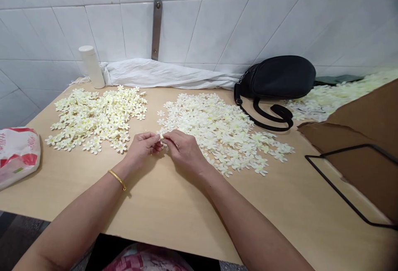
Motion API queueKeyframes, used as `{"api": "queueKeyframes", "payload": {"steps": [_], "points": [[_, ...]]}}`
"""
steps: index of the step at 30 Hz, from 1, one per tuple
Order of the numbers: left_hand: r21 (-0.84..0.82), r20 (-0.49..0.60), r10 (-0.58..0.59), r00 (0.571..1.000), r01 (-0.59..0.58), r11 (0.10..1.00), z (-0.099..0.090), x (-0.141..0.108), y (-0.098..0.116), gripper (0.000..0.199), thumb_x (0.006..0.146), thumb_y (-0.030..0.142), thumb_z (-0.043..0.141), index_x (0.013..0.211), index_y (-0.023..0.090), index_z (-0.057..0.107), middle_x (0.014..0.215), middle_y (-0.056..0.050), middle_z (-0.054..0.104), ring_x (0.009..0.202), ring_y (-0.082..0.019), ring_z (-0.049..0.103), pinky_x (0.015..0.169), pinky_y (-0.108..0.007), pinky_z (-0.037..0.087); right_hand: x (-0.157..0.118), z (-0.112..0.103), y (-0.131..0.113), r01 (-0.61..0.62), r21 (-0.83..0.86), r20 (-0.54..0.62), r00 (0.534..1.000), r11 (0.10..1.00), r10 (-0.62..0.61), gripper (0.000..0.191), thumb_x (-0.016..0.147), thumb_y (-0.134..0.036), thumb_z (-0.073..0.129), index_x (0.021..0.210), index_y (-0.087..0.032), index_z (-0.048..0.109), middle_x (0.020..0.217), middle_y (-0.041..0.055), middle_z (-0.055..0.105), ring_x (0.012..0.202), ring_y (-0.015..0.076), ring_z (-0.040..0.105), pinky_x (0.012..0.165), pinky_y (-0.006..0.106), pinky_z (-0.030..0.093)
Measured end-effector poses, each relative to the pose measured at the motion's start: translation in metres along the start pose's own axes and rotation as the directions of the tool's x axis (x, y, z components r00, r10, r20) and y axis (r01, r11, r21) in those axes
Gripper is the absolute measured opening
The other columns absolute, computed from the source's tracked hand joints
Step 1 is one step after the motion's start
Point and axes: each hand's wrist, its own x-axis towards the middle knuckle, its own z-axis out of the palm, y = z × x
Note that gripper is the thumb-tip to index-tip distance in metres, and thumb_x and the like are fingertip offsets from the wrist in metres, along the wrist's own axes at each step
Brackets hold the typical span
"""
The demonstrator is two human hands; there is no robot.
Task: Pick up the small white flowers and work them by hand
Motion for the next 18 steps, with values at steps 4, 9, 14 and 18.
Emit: {"api": "queueKeyframes", "payload": {"steps": [4, 9, 14, 18], "points": [[-0.043, 0.068, 0.009, 0.998, -0.006, 0.999, -0.0021, 0.0011, 0.0002, 0.024, 0.068, 0.033, 0.065, 0.061, 0.01, 0.058, 0.056, -0.005, 0.058, 0.05, -0.01, 0.053, 0.053, -0.023, 0.041, 0.0001, -0.0029, 0.0011, 0.022, -0.036, 0.03, 0.999, 0.999, -0.021, 0.019, 0.084, -0.015, 0.041, 0.078, -0.016, 0.059, 0.071, 0.005, 0.06, 0.064, 0.0136, 0.053, 0.061, 0.024, 0.039], [-0.045, 0.099, 0.031, 0.995, -0.027, 0.999, -0.0026, -0.0003, 0.0021, 0.021, 0.064, 0.03, 0.069, 0.065, 0.01, 0.061, 0.059, -0.005, 0.06, 0.054, -0.009, 0.055, 0.056, -0.022, 0.042, 0.001, -0.0051, 0.0, 0.014, -0.015, 0.019, 1.0, 1.0, -0.014, 0.018, 0.083, -0.014, 0.04, 0.073, -0.017, 0.056, 0.069, 0.0039, 0.059, 0.063, 0.0126, 0.051, 0.06, 0.022, 0.037], [-0.036, 0.102, 0.041, 0.994, -0.037, 0.999, -0.0041, 0.0003, 0.0003, 0.019, 0.065, 0.029, 0.068, 0.065, 0.011, 0.061, 0.057, -0.003, 0.059, 0.052, -0.009, 0.054, 0.055, -0.022, 0.042, 0.0012, -0.0028, -0.0029, 0.002, -0.025, 0.017, 1.0, 1.0, -0.002, 0.019, 0.083, -0.013, 0.039, 0.069, -0.017, 0.051, 0.065, 0.0023, 0.054, 0.058, 0.0121, 0.047, 0.057, 0.022, 0.034], [-0.057, 0.078, 0.05, 0.996, -0.046, 0.997, -0.0049, 0.0025, -0.0005, 0.02, 0.066, 0.031, 0.067, 0.063, 0.013, 0.058, 0.054, -0.001, 0.057, 0.049, -0.009, 0.053, 0.054, -0.022, 0.041, 0.0012, -0.001, -0.0046, 0.005, -0.016, 0.023, 1.0, 1.0, -0.005, 0.021, 0.083, -0.012, 0.037, 0.067, -0.018, 0.049, 0.063, 0.0017, 0.051, 0.058, 0.0122, 0.046, 0.057, 0.023, 0.034]]}}
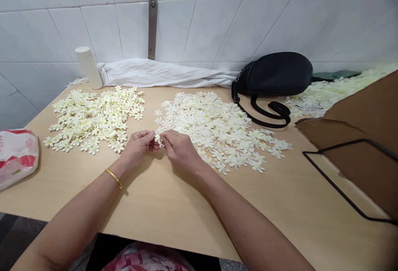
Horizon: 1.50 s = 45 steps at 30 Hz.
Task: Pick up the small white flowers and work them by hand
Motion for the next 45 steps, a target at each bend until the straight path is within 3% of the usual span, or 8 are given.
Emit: {"api": "queueKeyframes", "payload": {"steps": [5, 11, 17, 21, 27, 32, 38, 45], "points": [[0.047, -0.023, 0.021, 1.0, -0.02, 0.999, 0.001, 0.001, -0.001, 0.021, 0.066, 0.032, 0.067, 0.063, 0.012, 0.059, 0.053, -0.001, 0.057, 0.049, -0.008, 0.052, 0.053, -0.022, 0.04, 0.0, 0.002, 0.0, -0.026, -0.001, -0.038, 0.999, 1.0, 0.026, 0.021, 0.085, -0.016, 0.037, 0.069, -0.017, 0.051, 0.066, 0.0033, 0.055, 0.06, 0.013, 0.048, 0.057, 0.024, 0.035], [0.122, -0.036, 0.022, 0.999, -0.018, 0.992, 0.002, -0.003, 0.003, 0.022, 0.067, 0.032, 0.066, 0.06, 0.011, 0.06, 0.052, -0.003, 0.057, 0.047, -0.007, 0.049, 0.05, -0.021, 0.037, 0.0, 0.003, -0.005, -0.072, 0.08, -0.002, 0.997, 0.994, 0.073, 0.025, 0.085, -0.02, 0.04, 0.066, -0.017, 0.055, 0.065, 0.0031, 0.058, 0.061, 0.0128, 0.051, 0.06, 0.024, 0.037], [-0.067, -0.007, 0.019, 1.0, -0.019, 0.998, 0.005, -0.003, 0.005, 0.022, 0.064, 0.029, 0.068, 0.057, 0.012, 0.057, 0.05, 0.0, 0.055, 0.045, -0.007, 0.048, 0.048, -0.02, 0.037, 0.001, 0.004, -0.009, -0.094, 0.337, -0.094, 0.987, 0.937, 0.133, 0.022, 0.084, -0.019, 0.041, 0.069, -0.018, 0.057, 0.065, 0.001, 0.059, 0.061, 0.0115, 0.053, 0.061, 0.023, 0.041], [-0.099, -0.088, -0.06, 0.994, 0.052, 0.994, 0.005, 0.0, 0.002, 0.02, 0.061, 0.026, 0.071, 0.06, 0.011, 0.056, 0.052, 0.0, 0.056, 0.047, -0.007, 0.05, 0.05, -0.021, 0.04, 0.0, 0.004, -0.004, -0.105, 0.225, -0.101, 0.986, 0.969, 0.131, 0.017, 0.082, -0.016, 0.042, 0.074, -0.018, 0.058, 0.072, 0.0033, 0.06, 0.067, 0.0139, 0.055, 0.064, 0.025, 0.042], [0.031, -0.123, 0.015, 0.992, -0.011, 0.999, 0.003, 0.0, -0.001, 0.016, 0.065, 0.022, 0.068, 0.06, 0.011, 0.058, 0.054, -0.002, 0.058, 0.05, -0.008, 0.053, 0.052, -0.021, 0.041, -0.002, 0.005, -0.002, -0.073, -0.028, 0.009, 0.997, 0.997, 0.074, 0.021, 0.085, -0.017, 0.039, 0.074, -0.016, 0.058, 0.072, 0.0061, 0.059, 0.066, 0.0157, 0.053, 0.063, 0.026, 0.04], [-0.051, -0.074, -0.003, 0.997, -0.001, 0.999, 0.006, -0.002, 0.003, 0.013, 0.062, 0.021, 0.069, 0.067, 0.009, 0.063, 0.062, -0.006, 0.064, 0.055, -0.011, 0.058, 0.061, -0.026, 0.046, -0.001, 0.004, 0.001, -0.091, -0.004, -0.026, 0.996, 0.996, 0.091, 0.02, 0.084, -0.015, 0.04, 0.076, -0.015, 0.058, 0.074, 0.0075, 0.061, 0.067, 0.0159, 0.054, 0.062, 0.026, 0.039], [0.095, -0.098, 0.048, 0.994, -0.039, 0.995, 0.006, -0.002, 0.005, 0.011, 0.062, 0.019, 0.069, 0.064, 0.009, 0.064, 0.059, -0.006, 0.063, 0.053, -0.011, 0.057, 0.059, -0.026, 0.046, 0.0, 0.002, 0.002, -0.07, 0.029, -0.034, 0.997, 0.997, 0.071, 0.019, 0.084, -0.016, 0.041, 0.075, -0.017, 0.058, 0.074, 0.0065, 0.062, 0.067, 0.0154, 0.054, 0.062, 0.025, 0.039], [0.073, -0.051, 0.029, 0.998, -0.025, 0.997, 0.002, -0.001, 0.005, 0.013, 0.06, 0.021, 0.07, 0.066, 0.01, 0.065, 0.061, -0.006, 0.064, 0.056, -0.013, 0.06, 0.062, -0.028, 0.048, 0.0, 0.0, 0.001, -0.073, 0.047, -0.027, 0.997, 0.996, 0.074, 0.023, 0.084, -0.016, 0.039, 0.07, -0.017, 0.057, 0.068, 0.0047, 0.059, 0.062, 0.0139, 0.052, 0.06, 0.024, 0.038]]}}
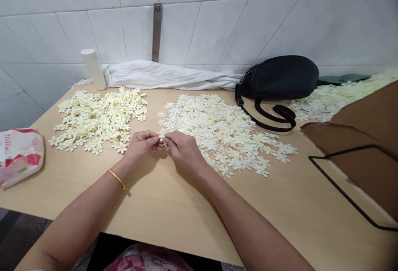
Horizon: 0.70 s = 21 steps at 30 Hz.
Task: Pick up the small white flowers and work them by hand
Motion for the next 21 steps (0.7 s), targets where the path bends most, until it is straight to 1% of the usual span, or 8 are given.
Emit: {"api": "queueKeyframes", "payload": {"steps": [4, 7, 10, 14, 17, 21], "points": [[0.077, 0.025, 0.044, 0.999, -0.045, 0.996, 0.0015, -0.0019, 0.0015, 0.011, 0.061, 0.021, 0.069, 0.066, 0.011, 0.066, 0.062, -0.005, 0.065, 0.057, -0.013, 0.059, 0.065, -0.028, 0.048, 0.0006, -0.001, -0.0001, -0.007, 0.017, 0.017, 1.0, 1.0, 0.007, 0.025, 0.085, -0.018, 0.039, 0.068, -0.017, 0.057, 0.065, 0.0036, 0.058, 0.061, 0.0132, 0.051, 0.059, 0.024, 0.037], [0.159, 0.033, 0.093, 0.995, -0.097, 0.983, 0.0035, -0.0029, 0.0023, 0.008, 0.062, 0.019, 0.067, 0.065, 0.012, 0.067, 0.063, -0.005, 0.064, 0.058, -0.012, 0.059, 0.066, -0.028, 0.048, 0.0012, -0.0028, -0.0017, -0.038, 0.077, 0.038, 0.999, 0.996, 0.035, 0.025, 0.084, -0.018, 0.041, 0.067, -0.017, 0.059, 0.066, 0.0029, 0.06, 0.063, 0.0127, 0.052, 0.061, 0.024, 0.038], [0.201, 0.038, 0.123, 0.992, -0.128, 0.971, 0.0044, -0.0033, 0.0028, 0.005, 0.063, 0.018, 0.066, 0.064, 0.013, 0.067, 0.063, -0.004, 0.064, 0.059, -0.013, 0.059, 0.066, -0.028, 0.048, 0.001, -0.0042, -0.0035, -0.07, 0.126, 0.066, 0.996, 0.99, 0.062, 0.025, 0.083, -0.017, 0.041, 0.067, -0.017, 0.06, 0.068, 0.0027, 0.062, 0.064, 0.0123, 0.053, 0.062, 0.023, 0.038], [0.201, 0.056, 0.1, 0.993, -0.109, 0.973, 0.0035, -0.003, 0.0025, 0.005, 0.063, 0.017, 0.066, 0.064, 0.013, 0.068, 0.063, -0.005, 0.065, 0.059, -0.013, 0.059, 0.066, -0.028, 0.048, -0.0003, -0.0038, -0.0042, -0.078, 0.105, 0.07, 0.995, 0.991, 0.071, 0.026, 0.082, -0.014, 0.04, 0.065, -0.017, 0.059, 0.064, 0.002, 0.059, 0.06, 0.0118, 0.05, 0.058, 0.023, 0.036], [0.2, 0.042, 0.077, 0.996, -0.084, 0.976, 0.0034, -0.0032, 0.0022, 0.006, 0.064, 0.018, 0.066, 0.062, 0.013, 0.066, 0.059, -0.005, 0.063, 0.056, -0.012, 0.057, 0.064, -0.027, 0.047, -0.0008, -0.0037, -0.0047, -0.067, 0.081, 0.081, 0.995, 0.994, 0.06, 0.025, 0.079, -0.011, 0.04, 0.06, -0.017, 0.055, 0.059, 0.0008, 0.054, 0.056, 0.0112, 0.046, 0.055, 0.022, 0.034], [0.195, 0.027, 0.061, 0.998, -0.065, 0.979, 0.0054, -0.0053, 0.0039, 0.01, 0.065, 0.021, 0.065, 0.061, 0.012, 0.064, 0.057, -0.005, 0.062, 0.055, -0.012, 0.057, 0.062, -0.026, 0.047, -0.0002, -0.0059, -0.0057, -0.053, 0.065, 0.093, 0.995, 0.996, 0.047, 0.024, 0.078, -0.009, 0.039, 0.059, -0.017, 0.052, 0.058, 0.0005, 0.052, 0.055, 0.011, 0.045, 0.054, 0.022, 0.032]]}}
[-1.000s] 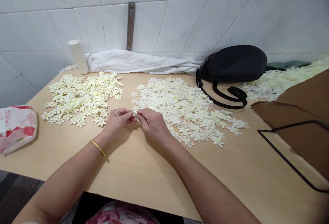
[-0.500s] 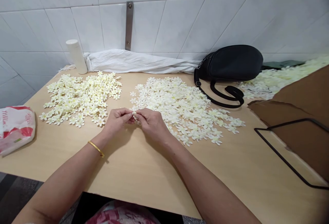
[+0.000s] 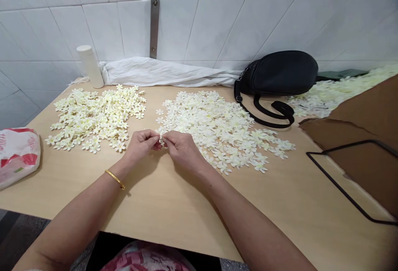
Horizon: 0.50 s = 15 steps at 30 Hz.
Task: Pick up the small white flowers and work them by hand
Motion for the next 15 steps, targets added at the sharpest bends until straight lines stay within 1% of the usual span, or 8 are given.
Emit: {"api": "queueKeyframes", "payload": {"steps": [3, 7, 10, 15], "points": [[0.001, 0.009, -0.015, 1.0, 0.014, 1.0, 0.0011, -0.0014, 0.0015, 0.012, 0.065, 0.024, 0.066, 0.063, 0.012, 0.065, 0.06, -0.005, 0.063, 0.057, -0.012, 0.058, 0.062, -0.026, 0.047, 0.0002, -0.0006, 0.0, -0.001, -0.021, 0.014, 1.0, 1.0, 0.001, 0.024, 0.078, -0.009, 0.038, 0.061, -0.017, 0.053, 0.059, 0.0009, 0.053, 0.056, 0.0113, 0.045, 0.055, 0.022, 0.032], [0.001, -0.021, -0.023, 1.0, 0.023, 1.0, 0.0007, -0.0008, 0.0001, 0.011, 0.063, 0.023, 0.067, 0.061, 0.012, 0.063, 0.057, -0.004, 0.061, 0.055, -0.012, 0.057, 0.059, -0.025, 0.046, 0.0004, 0.0018, 0.0014, 0.004, -0.043, 0.02, 1.0, 0.999, -0.003, 0.024, 0.079, -0.009, 0.038, 0.061, -0.017, 0.052, 0.061, 0.0014, 0.053, 0.057, 0.0115, 0.045, 0.056, 0.023, 0.032], [-0.067, -0.01, -0.047, 0.999, 0.046, 0.997, -0.0009, 0.0009, -0.0021, 0.013, 0.063, 0.024, 0.067, 0.061, 0.012, 0.063, 0.056, -0.003, 0.062, 0.054, -0.011, 0.058, 0.06, -0.025, 0.047, 0.0008, 0.0032, 0.0024, -0.022, -0.009, 0.005, 1.0, 1.0, 0.022, 0.025, 0.08, -0.011, 0.038, 0.059, -0.017, 0.05, 0.058, 0.0005, 0.051, 0.055, 0.011, 0.044, 0.054, 0.023, 0.031], [-0.132, 0.018, -0.074, 0.997, 0.076, 0.988, -0.0026, 0.0032, -0.0043, 0.016, 0.06, 0.026, 0.07, 0.064, 0.011, 0.064, 0.057, -0.005, 0.063, 0.055, -0.012, 0.059, 0.061, -0.027, 0.048, 0.0009, 0.003, 0.0045, -0.054, 0.066, -0.004, 0.999, 0.996, 0.054, 0.026, 0.081, -0.014, 0.038, 0.06, -0.017, 0.053, 0.059, 0.0008, 0.054, 0.055, 0.0108, 0.045, 0.054, 0.023, 0.032]]}}
